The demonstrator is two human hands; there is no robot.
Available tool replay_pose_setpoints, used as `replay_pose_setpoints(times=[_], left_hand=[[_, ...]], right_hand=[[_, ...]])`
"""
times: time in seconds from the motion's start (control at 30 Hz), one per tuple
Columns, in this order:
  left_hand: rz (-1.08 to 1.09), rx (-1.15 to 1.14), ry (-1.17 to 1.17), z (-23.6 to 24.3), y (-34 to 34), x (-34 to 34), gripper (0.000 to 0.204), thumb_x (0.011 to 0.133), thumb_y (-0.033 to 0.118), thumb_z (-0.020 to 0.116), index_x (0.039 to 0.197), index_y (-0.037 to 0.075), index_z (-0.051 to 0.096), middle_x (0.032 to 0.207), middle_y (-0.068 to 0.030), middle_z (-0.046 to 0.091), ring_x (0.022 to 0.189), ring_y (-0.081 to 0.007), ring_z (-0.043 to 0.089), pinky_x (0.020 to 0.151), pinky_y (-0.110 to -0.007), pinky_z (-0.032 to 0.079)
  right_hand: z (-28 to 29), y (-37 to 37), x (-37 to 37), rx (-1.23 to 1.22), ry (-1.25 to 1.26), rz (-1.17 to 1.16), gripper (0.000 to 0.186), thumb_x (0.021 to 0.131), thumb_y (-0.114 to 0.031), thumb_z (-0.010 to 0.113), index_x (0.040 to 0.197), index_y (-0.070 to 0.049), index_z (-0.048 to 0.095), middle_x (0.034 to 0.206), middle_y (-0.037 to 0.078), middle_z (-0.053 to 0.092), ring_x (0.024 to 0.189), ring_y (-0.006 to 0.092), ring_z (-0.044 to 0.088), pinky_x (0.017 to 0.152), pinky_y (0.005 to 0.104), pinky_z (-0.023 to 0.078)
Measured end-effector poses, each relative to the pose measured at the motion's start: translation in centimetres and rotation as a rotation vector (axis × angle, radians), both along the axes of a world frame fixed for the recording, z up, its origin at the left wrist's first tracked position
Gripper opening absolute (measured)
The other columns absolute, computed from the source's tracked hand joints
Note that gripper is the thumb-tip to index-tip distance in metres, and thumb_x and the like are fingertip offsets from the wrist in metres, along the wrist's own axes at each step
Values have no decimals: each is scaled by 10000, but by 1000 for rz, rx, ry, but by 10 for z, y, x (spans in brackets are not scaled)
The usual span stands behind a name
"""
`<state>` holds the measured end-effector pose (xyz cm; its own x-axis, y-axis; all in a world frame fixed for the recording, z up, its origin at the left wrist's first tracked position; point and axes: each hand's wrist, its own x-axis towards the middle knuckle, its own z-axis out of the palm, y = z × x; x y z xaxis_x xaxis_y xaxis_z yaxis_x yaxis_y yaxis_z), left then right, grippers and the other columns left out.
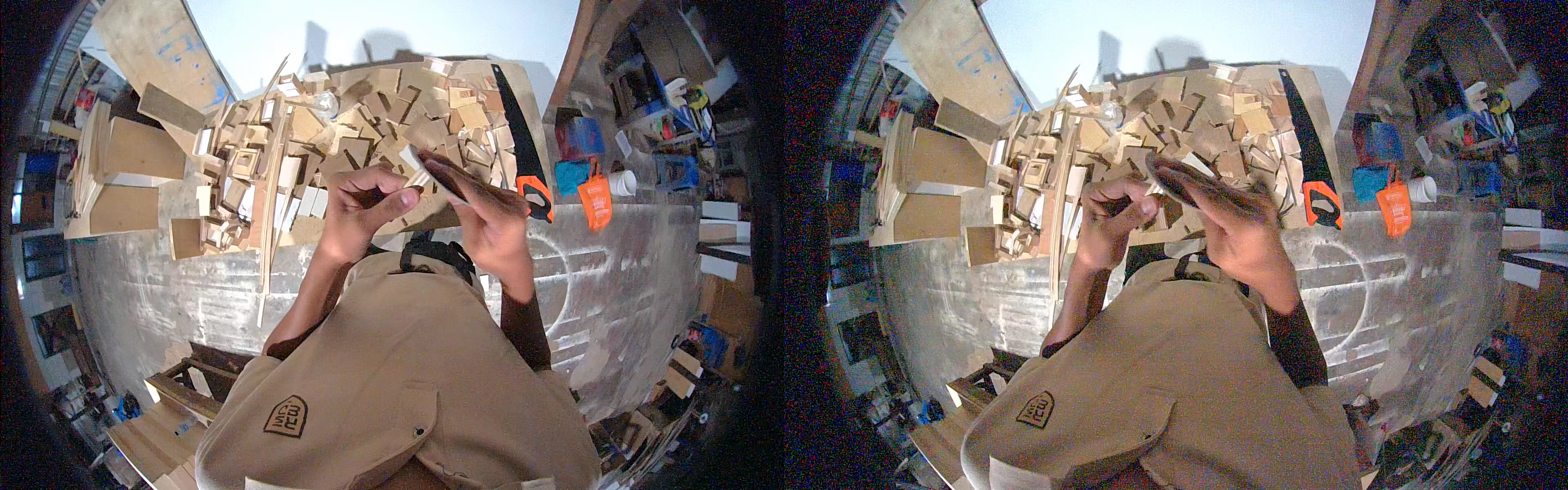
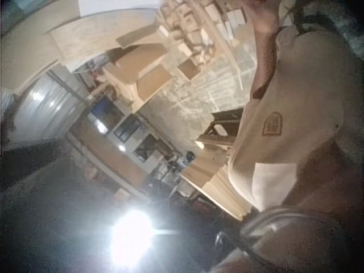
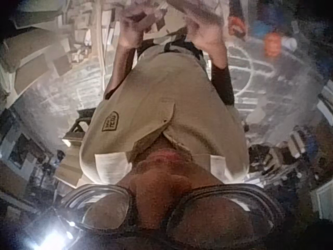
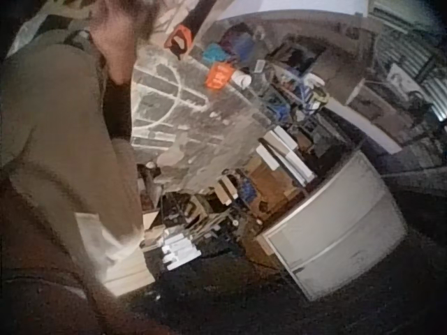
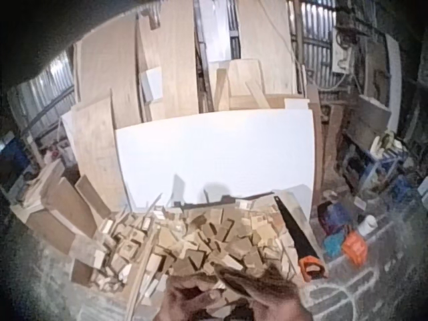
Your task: The person saws a small piece of wood with a hand saw, sands the edges with a sanding block, and applies adhesive to a wooden joint.
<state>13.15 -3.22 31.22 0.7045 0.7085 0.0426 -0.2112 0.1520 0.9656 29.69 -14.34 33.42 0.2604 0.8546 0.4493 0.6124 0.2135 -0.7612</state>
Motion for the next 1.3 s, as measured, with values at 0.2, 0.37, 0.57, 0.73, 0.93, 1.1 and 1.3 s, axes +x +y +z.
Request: replay_pose_setpoints(times=[0.2, 0.37, 0.57, 0.73, 0.93, 1.1, 1.3], left_hand=[[22, 118, 134, 15, -9, -3, 76, 832, 32, 766, 838, -24, 715, 787, -31, 652, 696, -54, 536, 616, -217, 405], [93, 42, 234, -5, 5, 0, 97, 848, 73, 758, 814, -2, 707, 700, -8, 626, 602, -66, 515, 539, -240, 388], [127, -4, 230, -28, 4, 0, 103, 875, 92, 734, 834, -2, 720, 680, -5, 637, 497, -53, 462, 457, -233, 345], [180, -249, 296, -45, 30, -10, 134, 871, 166, 742, 887, 33, 750, 673, 20, 617, 525, -38, 456, 443, -228, 303], [49, -275, 333, -27, 33, -12, 217, 852, 261, 757, 853, 45, 743, 662, 33, 591, 570, -63, 472, 508, -232, 306], [68, -519, 295, -37, 47, -23, 257, 906, 261, 694, 1016, 28, 708, 837, -29, 669, 695, -89, 582, 532, -242, 420], [-60, -725, 227, -25, 39, -27, 321, 944, 214, 634, 1187, 5, 637, 1043, -77, 684, 884, -145, 678, 621, -242, 572]], right_hand=[[-11, 2, 12, -238, 44, 11, 369, 886, 33, 548, 1242, -19, 631, 999, 195, 708, 863, 234, 726, 729, 297, 528], [-4, -8, 9, -47, 67, -2, 322, 923, -6, 566, 1238, -13, 634, 1002, 193, 714, 859, 172, 713, 720, 288, 521], [-17, 5, 6, -304, -41, 30, 449, 878, 42, 553, 1304, -88, 610, 1043, 186, 707, 852, 311, 717, 761, 355, 547], [-23, 12, 7, -106, 202, 82, 425, 862, 37, 557, 1269, -68, 622, 1056, 214, 686, 904, 342, 702, 809, 379, 542], [-22, 42, 3, -235, 101, 113, 291, 931, -68, 570, 1212, -48, 645, 936, 225, 686, 799, 357, 696, 696, 392, 537], [-47, 45, 17, -176, 207, 201, 395, 911, -6, 552, 1295, -81, 605, 1057, 205, 686, 915, 319, 703, 764, 387, 548], [-60, 69, 5, -58, 58, 227, 577, 797, 130, 525, 1329, -89, 571, 1343, 150, 576, 1247, 321, 555, 1033, 387, 448]])
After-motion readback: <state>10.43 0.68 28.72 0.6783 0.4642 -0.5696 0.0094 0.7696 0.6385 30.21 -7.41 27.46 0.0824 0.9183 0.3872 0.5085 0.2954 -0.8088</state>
